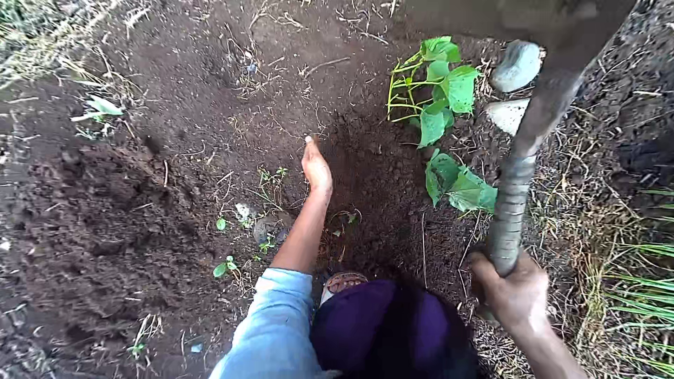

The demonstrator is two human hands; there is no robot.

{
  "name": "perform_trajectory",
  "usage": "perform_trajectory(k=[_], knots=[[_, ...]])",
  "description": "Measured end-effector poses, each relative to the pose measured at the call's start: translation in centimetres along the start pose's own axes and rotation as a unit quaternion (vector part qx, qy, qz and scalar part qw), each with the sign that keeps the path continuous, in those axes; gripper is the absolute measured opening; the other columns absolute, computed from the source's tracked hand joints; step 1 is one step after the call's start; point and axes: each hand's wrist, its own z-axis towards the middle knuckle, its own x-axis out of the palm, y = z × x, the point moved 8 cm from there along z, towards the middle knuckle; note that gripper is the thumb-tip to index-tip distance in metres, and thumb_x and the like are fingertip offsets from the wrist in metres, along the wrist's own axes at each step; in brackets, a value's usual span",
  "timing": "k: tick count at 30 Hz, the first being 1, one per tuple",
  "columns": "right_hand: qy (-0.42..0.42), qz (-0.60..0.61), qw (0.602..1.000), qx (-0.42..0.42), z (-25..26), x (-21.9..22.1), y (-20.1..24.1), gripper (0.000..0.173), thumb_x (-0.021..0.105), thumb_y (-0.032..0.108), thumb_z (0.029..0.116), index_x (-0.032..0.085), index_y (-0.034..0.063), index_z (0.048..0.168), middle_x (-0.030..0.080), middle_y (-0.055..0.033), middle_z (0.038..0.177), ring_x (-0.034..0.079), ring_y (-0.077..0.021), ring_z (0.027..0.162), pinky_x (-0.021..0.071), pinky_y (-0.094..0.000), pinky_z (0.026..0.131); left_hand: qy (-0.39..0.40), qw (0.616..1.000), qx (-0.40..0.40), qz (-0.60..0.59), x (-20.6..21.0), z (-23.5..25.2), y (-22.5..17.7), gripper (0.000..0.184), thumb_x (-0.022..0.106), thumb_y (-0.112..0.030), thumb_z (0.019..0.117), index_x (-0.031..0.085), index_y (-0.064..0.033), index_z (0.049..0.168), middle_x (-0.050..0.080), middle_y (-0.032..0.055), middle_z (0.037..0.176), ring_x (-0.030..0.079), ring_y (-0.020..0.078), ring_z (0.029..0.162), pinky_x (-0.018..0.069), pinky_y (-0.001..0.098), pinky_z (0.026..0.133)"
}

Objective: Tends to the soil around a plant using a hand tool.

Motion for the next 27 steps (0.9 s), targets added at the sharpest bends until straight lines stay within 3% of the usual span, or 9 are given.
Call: perform_trajectory(k=[3,5,9,12,14,17,19,22,27], knots=[[0.204,-0.099,0.969,0.099,-1.7,6.0,-5.4,0.04,0.067,0.022,0.0988,0.059,-0.0073,0.124,0.067,-0.0231,0.087,0.066,-0.0355,0.078,0.0528,-0.0573,0.074,-0.069,0.994,0.028,0.078,-4.4,-2.7,2.1,0.06,0.019,-0.036,0.1141,0.05,0.0041,0.146,0.052,0.0225,0.151,0.047,0.0283,0.144,0.034,0.0446,0.12],[0.292,-0.158,0.929,0.161,-2.9,6.5,-9.2,0.038,0.068,0.025,0.0996,0.061,-0.0027,0.124,0.068,-0.0236,0.095,0.067,-0.0393,0.089,0.0517,-0.0615,0.081,-0.016,0.983,0.071,0.17,-5.3,-6.0,3.9,0.059,0.022,-0.037,0.1131,0.044,0.0011,0.152,0.049,0.0222,0.154,0.045,0.0309,0.146,0.0328,0.0471,0.122],[0.274,-0.178,0.933,0.152,-3.2,0.7,-10.9,0.031,0.073,0.02,0.0932,0.066,-0.0027,0.113,0.067,-0.0238,0.086,0.066,-0.0401,0.079,0.0501,-0.0635,0.072,0.125,0.921,0.16,0.333,-4.5,-11.8,7.9,0.077,0.052,-0.042,0.1026,0.029,0.0054,0.158,0.036,0.025,0.162,0.037,0.0375,0.15,0.0301,0.0513,0.124],[0.214,-0.15,0.958,0.12,-2.6,-2.4,-8.1,0.03,0.074,0.02,0.0898,0.066,-0.001,0.111,0.065,-0.0209,0.078,0.063,-0.0366,0.068,0.0487,-0.0612,0.063,0.133,0.846,0.226,0.464,-2.6,-13.5,9.2,0.11,0.077,-0.06,0.0818,0.033,0.0113,0.154,0.034,0.0287,0.162,0.035,0.0406,0.152,0.02,0.0587,0.126],[0.15,-0.09,0.981,0.08,-2.1,-2.8,-4.9,0.034,0.069,0.026,0.0876,0.064,0.0011,0.11,0.059,-0.0112,0.071,0.058,-0.0241,0.056,0.0489,-0.0495,0.053,0.118,0.802,0.267,0.521,-1.9,-13.9,9.6,0.12,0.075,-0.071,0.0762,0.035,0.0116,0.154,0.033,0.0307,0.162,0.032,0.0424,0.153,0.0156,0.0674,0.123],[0.051,0.03,0.998,0.037,-1.0,0.2,-0.1,0.039,0.063,0.029,0.09,0.061,-0.0007,0.115,0.057,-0.0014,0.071,0.054,-0.0097,0.054,0.0491,-0.0352,0.051,0.107,0.773,0.34,0.524,-1.3,-15.3,9.3,0.112,0.066,-0.069,0.0846,0.036,0.0157,0.151,0.032,0.0364,0.16,0.03,0.05,0.151,0.0191,0.0739,0.119],[0.07,0.029,0.996,0.05,-0.7,4.0,0.3,0.039,0.063,0.022,0.0959,0.059,-0.0062,0.122,0.061,-0.0104,0.079,0.06,-0.0184,0.064,0.0514,-0.0404,0.062,0.121,0.775,0.354,0.509,-0.6,-17.0,9.2,0.102,0.063,-0.062,0.0911,0.037,0.0183,0.149,0.034,0.0385,0.158,0.033,0.0521,0.149,0.0238,0.0709,0.119],[0.256,-0.117,0.947,0.152,-2.8,7.9,-5.3,0.044,0.062,0.024,0.1022,0.054,-0.0053,0.134,0.068,-0.028,0.107,0.069,-0.0426,0.1,0.0524,-0.061,0.089,0.114,0.793,0.341,0.493,-0.6,-18.2,9.4,0.103,0.066,-0.06,0.0891,0.038,0.0215,0.146,0.037,0.0406,0.154,0.039,0.0545,0.145,0.0268,0.0664,0.12],[0.244,-0.164,0.941,0.17,-4.9,0.2,-9.3,0.031,0.071,0.022,0.0955,0.063,0.0006,0.117,0.067,-0.0212,0.084,0.066,-0.038,0.075,0.0513,-0.0613,0.068,0.103,0.797,0.316,0.505,-2.1,-19.0,11.2,0.11,0.072,-0.063,0.0804,0.041,0.0204,0.145,0.041,0.0395,0.152,0.042,0.0538,0.143,0.0286,0.0669,0.119]])
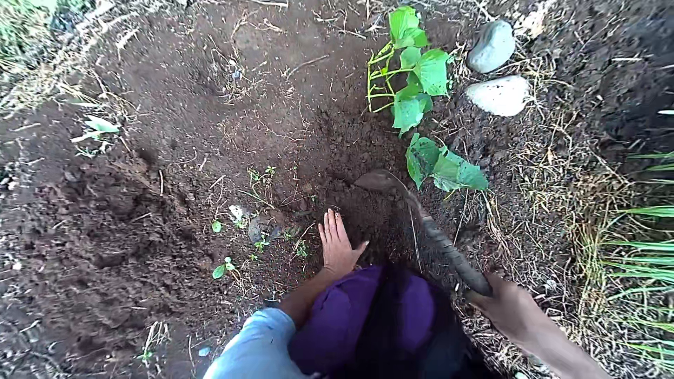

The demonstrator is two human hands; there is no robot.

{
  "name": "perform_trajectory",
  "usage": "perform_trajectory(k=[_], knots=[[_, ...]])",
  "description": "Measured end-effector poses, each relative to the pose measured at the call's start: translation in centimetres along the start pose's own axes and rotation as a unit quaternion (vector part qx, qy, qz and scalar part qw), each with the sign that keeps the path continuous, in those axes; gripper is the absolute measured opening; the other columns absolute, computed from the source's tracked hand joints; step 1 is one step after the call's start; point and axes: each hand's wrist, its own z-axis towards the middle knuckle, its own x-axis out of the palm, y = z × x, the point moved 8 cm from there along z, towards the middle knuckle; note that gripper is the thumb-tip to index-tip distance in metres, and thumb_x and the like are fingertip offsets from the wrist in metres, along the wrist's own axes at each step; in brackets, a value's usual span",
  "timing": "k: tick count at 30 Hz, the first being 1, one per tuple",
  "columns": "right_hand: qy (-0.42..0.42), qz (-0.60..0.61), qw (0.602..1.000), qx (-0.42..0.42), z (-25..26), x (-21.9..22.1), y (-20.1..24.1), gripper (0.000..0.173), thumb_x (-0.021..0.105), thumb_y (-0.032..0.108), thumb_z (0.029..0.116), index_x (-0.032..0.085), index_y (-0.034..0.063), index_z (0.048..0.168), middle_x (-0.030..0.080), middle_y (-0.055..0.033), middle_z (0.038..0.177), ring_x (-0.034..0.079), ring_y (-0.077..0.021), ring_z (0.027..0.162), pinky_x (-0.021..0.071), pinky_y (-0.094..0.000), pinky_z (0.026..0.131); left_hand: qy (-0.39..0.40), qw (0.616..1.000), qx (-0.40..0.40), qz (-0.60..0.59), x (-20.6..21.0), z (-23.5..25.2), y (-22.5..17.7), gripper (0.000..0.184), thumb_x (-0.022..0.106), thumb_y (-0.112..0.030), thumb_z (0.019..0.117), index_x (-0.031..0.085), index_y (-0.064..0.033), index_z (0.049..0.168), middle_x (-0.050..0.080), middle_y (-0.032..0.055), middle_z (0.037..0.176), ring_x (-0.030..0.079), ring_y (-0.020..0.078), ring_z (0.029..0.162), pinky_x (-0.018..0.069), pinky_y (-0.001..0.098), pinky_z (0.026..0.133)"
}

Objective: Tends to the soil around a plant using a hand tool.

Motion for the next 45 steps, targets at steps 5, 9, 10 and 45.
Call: perform_trajectory(k=[5,9,10,45], knots=[[-0.164,0.13,0.969,-0.129,-2.2,-5.4,7.1,0.036,0.065,0.031,0.0892,0.063,0.0045,0.114,0.057,-0.0021,0.07,0.055,-0.0125,0.053,0.0478,-0.0373,0.051,0.029,0.998,-0.051,-0.005,0.6,0.3,0.6,0.117,0.078,-0.062,0.075,0.037,0.02,0.148,0.036,0.0408,0.155,0.039,0.0546,0.145,0.0253,0.0663,0.12],[-0.179,0.18,0.958,-0.132,1.0,-1.9,12.2,0.04,0.062,0.022,0.0979,0.057,-0.0052,0.126,0.063,-0.0124,0.083,0.062,-0.0202,0.069,0.0527,-0.0409,0.067,0.012,0.999,-0.05,0.01,-0.7,0.0,0.9,0.116,0.08,-0.061,0.0736,0.039,0.0203,0.146,0.041,0.0396,0.152,0.048,0.0527,0.139,0.0338,0.0641,0.115],[-0.118,0.127,0.98,-0.093,2.5,0.3,11.8,0.045,0.061,0.023,0.1005,0.053,-0.0065,0.134,0.067,-0.0209,0.095,0.067,-0.031,0.084,0.0536,-0.0493,0.078,0.006,0.999,-0.049,0.004,-1.0,0.0,0.7,0.116,0.08,-0.061,0.0744,0.039,0.0208,0.146,0.041,0.0399,0.152,0.047,0.0533,0.139,0.0334,0.064,0.116],[-0.132,0.036,0.986,-0.089,-1.9,-6.8,5.1,0.032,0.07,0.025,0.0859,0.065,0.0046,0.111,0.061,-0.0109,0.073,0.059,-0.0249,0.056,0.0485,-0.0508,0.051,0.014,0.904,-0.347,-0.25,4.5,8.4,-2.0,0.109,0.072,0.007,0.0818,0.0,-0.0018,0.163,0.0,0.0334,0.167,0.037,0.0453,0.147,0.0478,0.0491,0.109]])
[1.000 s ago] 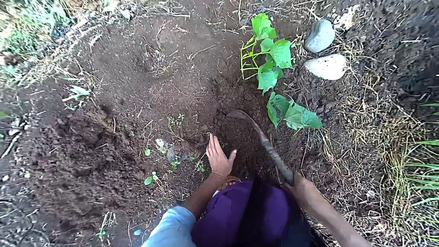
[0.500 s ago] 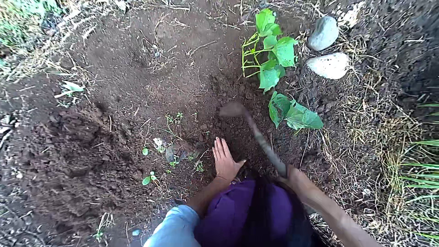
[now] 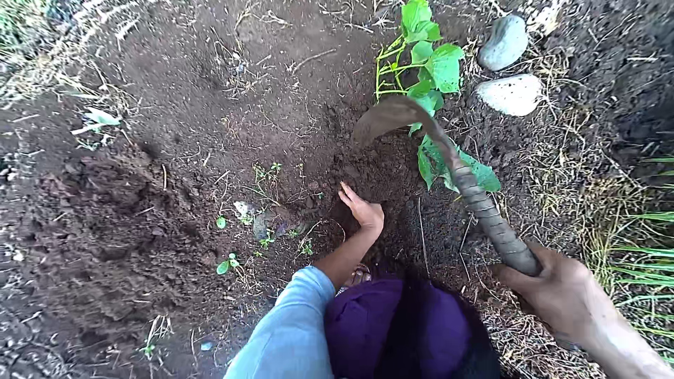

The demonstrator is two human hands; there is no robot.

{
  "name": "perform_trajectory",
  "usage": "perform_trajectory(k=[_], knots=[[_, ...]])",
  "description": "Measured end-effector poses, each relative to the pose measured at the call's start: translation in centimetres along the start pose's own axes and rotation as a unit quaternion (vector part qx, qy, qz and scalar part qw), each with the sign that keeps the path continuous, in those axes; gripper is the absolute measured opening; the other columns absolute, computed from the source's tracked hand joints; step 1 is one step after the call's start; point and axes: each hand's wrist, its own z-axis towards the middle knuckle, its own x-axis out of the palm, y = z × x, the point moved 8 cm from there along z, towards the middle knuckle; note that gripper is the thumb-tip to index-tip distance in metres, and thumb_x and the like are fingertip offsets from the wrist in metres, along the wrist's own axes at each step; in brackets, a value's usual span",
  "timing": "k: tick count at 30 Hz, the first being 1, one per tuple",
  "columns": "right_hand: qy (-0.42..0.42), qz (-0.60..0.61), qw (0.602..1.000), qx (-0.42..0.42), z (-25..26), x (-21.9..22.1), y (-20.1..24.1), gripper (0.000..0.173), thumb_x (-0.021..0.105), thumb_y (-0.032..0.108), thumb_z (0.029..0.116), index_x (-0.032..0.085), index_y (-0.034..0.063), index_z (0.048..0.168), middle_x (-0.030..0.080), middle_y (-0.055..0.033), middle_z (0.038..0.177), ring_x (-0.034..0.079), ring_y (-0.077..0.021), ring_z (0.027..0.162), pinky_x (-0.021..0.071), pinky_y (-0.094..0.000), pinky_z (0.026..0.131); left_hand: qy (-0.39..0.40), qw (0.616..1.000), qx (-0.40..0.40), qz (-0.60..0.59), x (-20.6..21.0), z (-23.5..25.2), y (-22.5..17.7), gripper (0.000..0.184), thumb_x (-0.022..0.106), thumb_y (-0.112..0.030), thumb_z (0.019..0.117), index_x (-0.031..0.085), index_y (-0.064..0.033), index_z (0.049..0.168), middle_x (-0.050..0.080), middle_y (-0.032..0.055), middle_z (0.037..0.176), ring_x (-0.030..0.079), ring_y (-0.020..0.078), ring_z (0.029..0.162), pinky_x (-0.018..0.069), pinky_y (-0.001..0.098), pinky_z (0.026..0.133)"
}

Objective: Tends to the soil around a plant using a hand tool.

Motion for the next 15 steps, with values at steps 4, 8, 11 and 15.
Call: perform_trajectory(k=[4,8,11,15], knots=[[-0.056,0.075,0.996,0.003,-0.9,-1.4,-1.2,0.038,0.07,0.03,0.081,0.064,0.0044,0.108,0.059,-0.0058,0.071,0.056,-0.0173,0.05,0.0492,-0.0436,0.047,0.01,0.999,0.013,-0.052,-0.6,0.9,-2.5,0.11,0.075,0.006,0.0808,0.003,-0.0009,0.164,0.008,0.0307,0.168,0.027,0.0398,0.154,0.0352,0.0441,0.121],[-0.083,0.099,0.991,0.018,-1.0,-2.3,-2.5,0.044,0.07,0.032,0.0815,0.064,0.0021,0.113,0.06,-0.0073,0.076,0.056,-0.0167,0.056,0.0486,-0.0444,0.052,0.052,0.997,0.033,-0.05,-0.9,1.6,-5.9,0.116,0.079,0.01,0.0763,0.004,-0.0025,0.164,0.011,0.0283,0.168,0.026,0.0368,0.155,0.0328,0.0425,0.123],[-0.1,0.143,0.984,0.019,-0.6,-2.2,-4.5,0.044,0.069,0.037,0.0809,0.063,0.0056,0.11,0.06,-0.0035,0.071,0.056,-0.0131,0.049,0.0511,-0.0393,0.046,0.121,0.99,0.078,0.002,-1.2,2.9,-10.2,0.117,0.083,0.007,0.0746,0.009,-0.0035,0.164,0.021,0.0301,0.165,0.038,0.0395,0.148,0.0421,0.0454,0.117],[-0.12,0.21,0.97,0.029,0.0,-1.9,-9.8,0.046,0.072,0.043,0.0801,0.063,0.0079,0.109,0.061,-0.0037,0.07,0.056,-0.0143,0.046,0.0516,-0.0391,0.043,0.201,0.942,0.269,-0.015,-2.8,4.0,-17.2,0.115,0.089,-0.012,0.0777,0.014,0.002,0.163,0.016,0.0313,0.167,0.03,0.0389,0.153,0.0359,0.0462,0.122]])
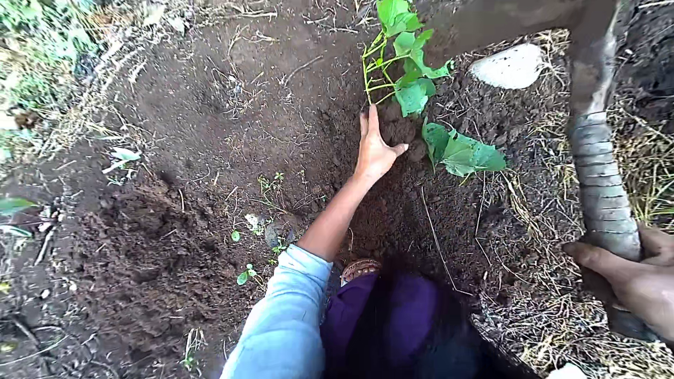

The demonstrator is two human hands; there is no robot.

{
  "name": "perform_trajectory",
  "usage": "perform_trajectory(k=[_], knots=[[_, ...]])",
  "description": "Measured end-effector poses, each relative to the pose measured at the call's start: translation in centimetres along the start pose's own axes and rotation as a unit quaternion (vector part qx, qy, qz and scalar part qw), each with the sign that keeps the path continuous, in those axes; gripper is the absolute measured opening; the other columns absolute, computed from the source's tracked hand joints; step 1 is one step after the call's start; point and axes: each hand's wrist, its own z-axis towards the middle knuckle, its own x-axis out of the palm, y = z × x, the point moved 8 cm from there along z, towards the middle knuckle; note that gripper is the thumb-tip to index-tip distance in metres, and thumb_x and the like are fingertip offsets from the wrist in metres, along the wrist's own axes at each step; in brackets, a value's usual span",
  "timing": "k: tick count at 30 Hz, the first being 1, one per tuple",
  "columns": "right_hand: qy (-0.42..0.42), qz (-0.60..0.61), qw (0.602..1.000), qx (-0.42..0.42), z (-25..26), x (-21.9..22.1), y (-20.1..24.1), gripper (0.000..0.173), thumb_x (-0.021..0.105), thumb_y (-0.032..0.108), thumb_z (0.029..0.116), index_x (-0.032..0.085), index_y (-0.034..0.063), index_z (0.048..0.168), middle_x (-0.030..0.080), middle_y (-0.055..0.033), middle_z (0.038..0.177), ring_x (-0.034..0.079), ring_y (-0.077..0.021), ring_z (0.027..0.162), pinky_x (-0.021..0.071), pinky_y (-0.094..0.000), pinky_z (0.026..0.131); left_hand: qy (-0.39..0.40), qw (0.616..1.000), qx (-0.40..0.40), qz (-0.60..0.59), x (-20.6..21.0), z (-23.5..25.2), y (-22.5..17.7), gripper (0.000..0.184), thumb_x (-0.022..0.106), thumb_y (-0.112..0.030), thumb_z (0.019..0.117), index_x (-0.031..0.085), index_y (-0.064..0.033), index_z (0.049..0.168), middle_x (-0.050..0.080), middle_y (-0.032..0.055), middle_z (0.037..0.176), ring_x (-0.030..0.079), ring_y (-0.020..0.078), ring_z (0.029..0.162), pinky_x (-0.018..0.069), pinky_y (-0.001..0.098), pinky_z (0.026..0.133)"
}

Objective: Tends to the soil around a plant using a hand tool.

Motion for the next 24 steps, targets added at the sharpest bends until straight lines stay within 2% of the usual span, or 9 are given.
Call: perform_trajectory(k=[3,6,9,11,12,15,18,21,24], knots=[[-0.018,0.06,0.997,0.037,-0.2,-1.3,-4.2,0.039,0.071,0.038,0.0817,0.061,0.0102,0.107,0.058,0.0007,0.068,0.055,-0.0111,0.046,0.0522,-0.0357,0.043,-0.044,0.997,0.064,0.012,-4.0,1.1,-1.1,0.083,0.075,-0.032,0.0953,0.032,0.0019,0.158,0.03,0.0241,0.166,0.043,0.0317,0.148,0.0417,0.0432,0.119],[-0.05,0.12,0.988,0.086,-1.5,-1.9,-7.6,0.032,0.07,0.034,0.0831,0.058,0.0124,0.103,0.054,0.0063,0.062,0.054,-0.0078,0.044,0.0521,-0.0317,0.043,-0.111,0.982,-0.015,0.154,-6.2,0.4,5.6,0.056,0.044,-0.044,0.1084,0.049,-0.0095,0.153,0.042,0.0088,0.163,0.033,0.0288,0.153,0.0192,0.0544,0.126],[-0.086,0.191,0.966,0.149,-3.2,-1.2,-10.0,0.023,0.064,0.027,0.0866,0.057,0.0115,0.102,0.053,0.008,0.058,0.052,-0.0067,0.043,0.0507,-0.0291,0.042,-0.078,0.968,-0.12,0.207,-2.8,-2.8,13.6,0.058,0.033,-0.041,0.1117,0.033,-0.0106,0.162,0.025,0.0114,0.171,0.017,0.0359,0.159,0.0085,0.0636,0.126],[-0.107,0.267,0.936,0.204,-3.8,0.2,-10.9,0.009,0.059,0.02,0.0924,0.056,0.0121,0.097,0.053,0.0081,0.055,0.051,-0.0047,0.041,0.0478,-0.0246,0.04,-0.074,0.971,-0.133,0.182,0.5,-5.0,14.0,0.062,0.041,-0.039,0.1101,0.028,-0.0092,0.163,0.026,0.015,0.17,0.026,0.0379,0.156,0.0194,0.0607,0.124],[-0.099,0.323,0.911,0.237,-3.9,1.1,-11.3,0.006,0.054,0.017,0.0981,0.055,0.0136,0.094,0.051,0.0079,0.053,0.048,-0.0033,0.04,0.0451,-0.0216,0.039,-0.068,0.974,-0.155,0.153,1.9,-5.7,13.5,0.066,0.044,-0.042,0.1091,0.025,-0.011,0.164,0.023,0.0157,0.17,0.028,0.0408,0.153,0.0252,0.063,0.12],[-0.034,0.523,0.796,0.302,-3.0,3.4,-12.2,0.032,0.036,0.018,0.1069,0.049,0.0192,0.077,0.044,0.0094,0.048,0.041,0.0021,0.039,0.0366,-0.0134,0.038,-0.061,0.963,-0.261,0.035,4.1,-5.2,11.9,0.08,0.066,-0.031,0.1015,0.021,-0.0111,0.164,0.016,0.0234,0.169,0.023,0.0465,0.152,0.0252,0.0627,0.12],[0.023,0.694,0.649,0.309,-2.0,4.8,-13.0,0.039,0.031,0.02,0.1052,0.049,0.0177,0.071,0.044,0.0094,0.049,0.043,0.0049,0.039,0.0356,-0.0091,0.039,-0.034,0.961,-0.276,0.003,3.9,-4.1,8.3,0.06,0.061,-0.015,0.104,0.034,0.0007,0.155,0.043,0.0295,0.154,0.044,0.0391,0.142,0.0385,0.0523,0.116],[0.038,0.795,0.512,0.323,-1.8,5.8,-12.3,0.043,0.032,0.027,0.1058,0.052,0.0139,0.07,0.047,0.0065,0.053,0.046,0.0036,0.041,0.0379,-0.0076,0.04,0.001,0.976,-0.209,0.054,3.3,-2.0,3.4,0.045,0.054,-0.012,0.1071,0.045,0.0036,0.149,0.053,0.0285,0.145,0.052,0.0362,0.136,0.0414,0.0505,0.113],[0.059,0.798,0.51,0.317,-1.2,6.3,-12.3,0.041,0.033,0.028,0.1042,0.053,0.0132,0.073,0.048,0.0049,0.053,0.049,0.0013,0.043,0.0411,-0.0094,0.042,-0.019,0.991,-0.115,0.063,2.5,1.0,-1.1,0.043,0.051,0.004,0.0982,0.052,0.0036,0.141,0.06,0.0245,0.134,0.059,0.03,0.124,0.0476,0.046,0.105]])
